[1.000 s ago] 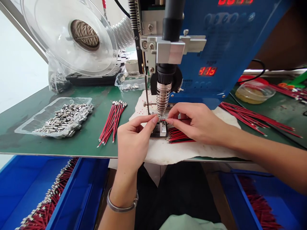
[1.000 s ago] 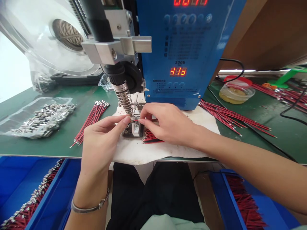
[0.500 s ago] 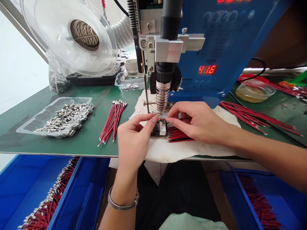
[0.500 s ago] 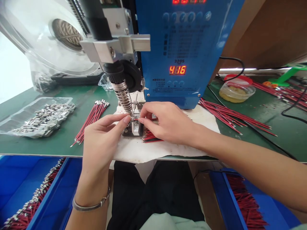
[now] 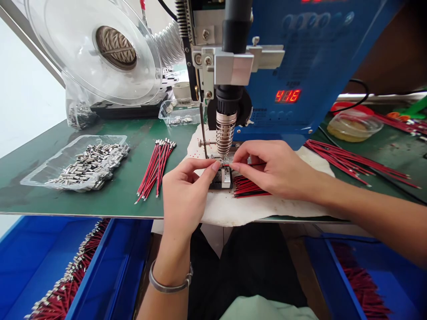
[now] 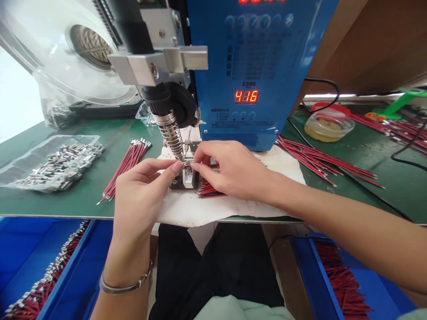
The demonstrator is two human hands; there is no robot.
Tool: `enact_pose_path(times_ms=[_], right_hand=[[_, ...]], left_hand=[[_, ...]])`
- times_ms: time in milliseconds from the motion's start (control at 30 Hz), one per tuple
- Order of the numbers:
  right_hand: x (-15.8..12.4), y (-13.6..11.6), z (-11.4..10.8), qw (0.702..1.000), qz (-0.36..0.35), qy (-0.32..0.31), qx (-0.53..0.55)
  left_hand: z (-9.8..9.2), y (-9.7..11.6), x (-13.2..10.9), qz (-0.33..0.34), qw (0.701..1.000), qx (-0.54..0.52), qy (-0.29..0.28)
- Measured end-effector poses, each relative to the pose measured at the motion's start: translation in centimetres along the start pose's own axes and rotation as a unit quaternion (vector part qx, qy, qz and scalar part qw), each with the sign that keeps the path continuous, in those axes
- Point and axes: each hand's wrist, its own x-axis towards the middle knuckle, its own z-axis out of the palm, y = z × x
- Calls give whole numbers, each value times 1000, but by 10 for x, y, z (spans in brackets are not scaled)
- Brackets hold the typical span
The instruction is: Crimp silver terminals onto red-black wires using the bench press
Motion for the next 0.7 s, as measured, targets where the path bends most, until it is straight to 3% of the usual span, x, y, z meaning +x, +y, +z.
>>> enact_pose_path(times_ms=[700], right_hand=[[0,-2,3,1000,26,13,5]], left_hand=[[1,4,-2,9,1000,16,8]])
